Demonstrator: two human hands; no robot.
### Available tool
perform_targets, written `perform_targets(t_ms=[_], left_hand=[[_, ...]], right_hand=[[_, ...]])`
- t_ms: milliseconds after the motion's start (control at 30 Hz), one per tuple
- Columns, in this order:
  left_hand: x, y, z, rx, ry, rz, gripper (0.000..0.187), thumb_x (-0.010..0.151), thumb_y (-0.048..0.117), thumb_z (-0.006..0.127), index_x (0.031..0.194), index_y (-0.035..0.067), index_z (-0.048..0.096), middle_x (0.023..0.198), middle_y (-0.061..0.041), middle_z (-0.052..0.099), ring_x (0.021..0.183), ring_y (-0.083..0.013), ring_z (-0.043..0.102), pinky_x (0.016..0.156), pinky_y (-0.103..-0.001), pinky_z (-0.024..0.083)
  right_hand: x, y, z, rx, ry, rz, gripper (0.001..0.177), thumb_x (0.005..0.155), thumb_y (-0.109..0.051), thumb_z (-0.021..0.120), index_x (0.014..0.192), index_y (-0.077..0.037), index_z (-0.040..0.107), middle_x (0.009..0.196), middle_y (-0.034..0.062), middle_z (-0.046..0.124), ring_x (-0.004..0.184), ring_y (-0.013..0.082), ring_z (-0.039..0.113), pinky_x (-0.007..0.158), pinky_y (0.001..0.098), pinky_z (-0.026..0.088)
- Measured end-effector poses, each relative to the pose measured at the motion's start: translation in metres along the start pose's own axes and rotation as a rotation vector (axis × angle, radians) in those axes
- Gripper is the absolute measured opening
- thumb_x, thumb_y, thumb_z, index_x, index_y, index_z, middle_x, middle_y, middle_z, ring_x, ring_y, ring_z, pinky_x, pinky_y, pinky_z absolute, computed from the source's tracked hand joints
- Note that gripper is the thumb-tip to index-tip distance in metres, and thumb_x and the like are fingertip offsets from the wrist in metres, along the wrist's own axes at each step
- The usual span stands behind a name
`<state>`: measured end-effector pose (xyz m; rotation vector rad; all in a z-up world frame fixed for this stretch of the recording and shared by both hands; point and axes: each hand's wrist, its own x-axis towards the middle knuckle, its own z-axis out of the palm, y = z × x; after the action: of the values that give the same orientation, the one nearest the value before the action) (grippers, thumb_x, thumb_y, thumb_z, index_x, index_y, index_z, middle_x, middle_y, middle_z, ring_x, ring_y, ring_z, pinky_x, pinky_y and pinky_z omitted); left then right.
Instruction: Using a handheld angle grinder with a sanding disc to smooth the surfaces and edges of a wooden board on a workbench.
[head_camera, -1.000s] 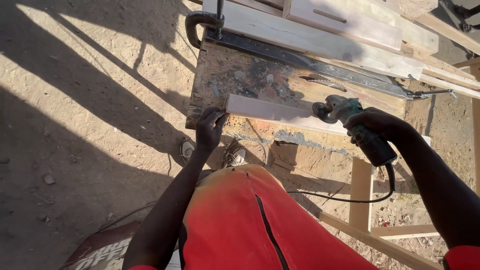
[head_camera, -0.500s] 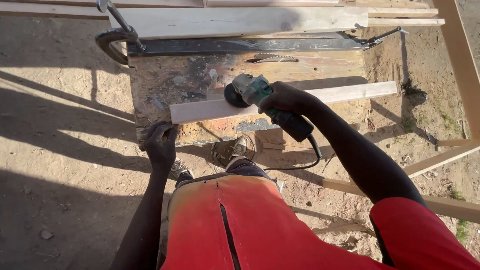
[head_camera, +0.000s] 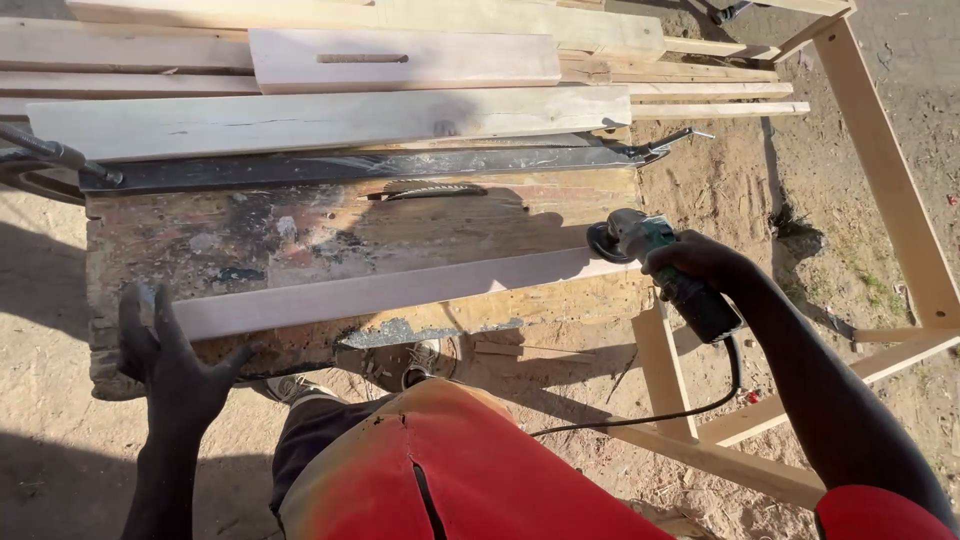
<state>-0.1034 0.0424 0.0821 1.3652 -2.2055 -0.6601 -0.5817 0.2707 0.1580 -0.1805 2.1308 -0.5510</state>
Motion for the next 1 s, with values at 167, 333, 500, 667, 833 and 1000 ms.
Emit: perform_targets(t_ms=[167,333,500,667,833,1000], left_hand=[[0.012,-0.006,0.031,0.173,-0.124,0.246,0.091,0.055,0.032,0.066,0.13,-0.002,0.028,0.135,-0.022,0.014,0.127,-0.0342,0.009,0.095,-0.053,0.014],[0.025,-0.031,0.055,0.264,-0.247,0.364,0.083,0.05,0.029,0.066,0.124,0.005,0.038,0.136,-0.018,0.023,0.129,-0.0312,0.014,0.098,-0.044,0.013],[0.041,-0.027,0.058,0.297,-0.474,0.28,0.07,0.053,0.026,0.064,0.119,0.01,0.045,0.12,-0.004,0.044,0.119,-0.0214,0.031,0.094,-0.037,0.019],[0.045,-0.019,0.053,0.377,-0.506,0.264,0.061,0.057,0.045,0.062,0.108,0.015,0.053,0.111,-0.002,0.054,0.105,-0.0211,0.048,0.088,-0.036,0.028],[0.044,-0.016,0.054,0.397,-0.49,0.254,0.055,0.054,0.041,0.065,0.103,0.019,0.056,0.105,0.002,0.059,0.098,-0.0197,0.053,0.086,-0.035,0.033],[0.043,-0.022,0.055,0.38,-0.445,0.276,0.058,0.051,0.041,0.067,0.102,0.016,0.057,0.104,-0.001,0.06,0.097,-0.0207,0.054,0.086,-0.034,0.034]], right_hand=[[0.023,0.026,-0.046,-0.038,0.029,0.082,0.025,0.058,-0.006,0.061,0.077,0.007,0.052,0.062,0.0179,0.053,0.047,0.0282,0.049,0.042,0.0362,0.041],[0.018,0.026,-0.039,0.044,0.016,0.052,0.022,0.057,-0.004,0.061,0.075,0.007,0.051,0.06,0.0178,0.052,0.045,0.0279,0.049,0.041,0.0359,0.041],[-0.016,-0.004,0.006,0.114,-0.133,-0.024,0.025,0.058,0.0,0.062,0.079,0.005,0.049,0.061,0.0152,0.049,0.045,0.0258,0.048,0.04,0.035,0.044],[-0.023,-0.021,0.046,-0.026,-0.164,-0.115,0.022,0.055,-0.005,0.063,0.071,0.002,0.051,0.058,0.0136,0.052,0.043,0.0225,0.049,0.039,0.0318,0.042],[-0.006,-0.016,0.034,-0.103,-0.152,-0.14,0.023,0.056,-0.009,0.062,0.072,0.003,0.051,0.058,0.0134,0.052,0.044,0.0219,0.048,0.039,0.0314,0.04],[0.029,0.018,-0.027,0.058,-0.037,-0.113,0.02,0.055,-0.004,0.063,0.066,0.005,0.049,0.054,0.0122,0.048,0.039,0.0224,0.044,0.035,0.033,0.039]])
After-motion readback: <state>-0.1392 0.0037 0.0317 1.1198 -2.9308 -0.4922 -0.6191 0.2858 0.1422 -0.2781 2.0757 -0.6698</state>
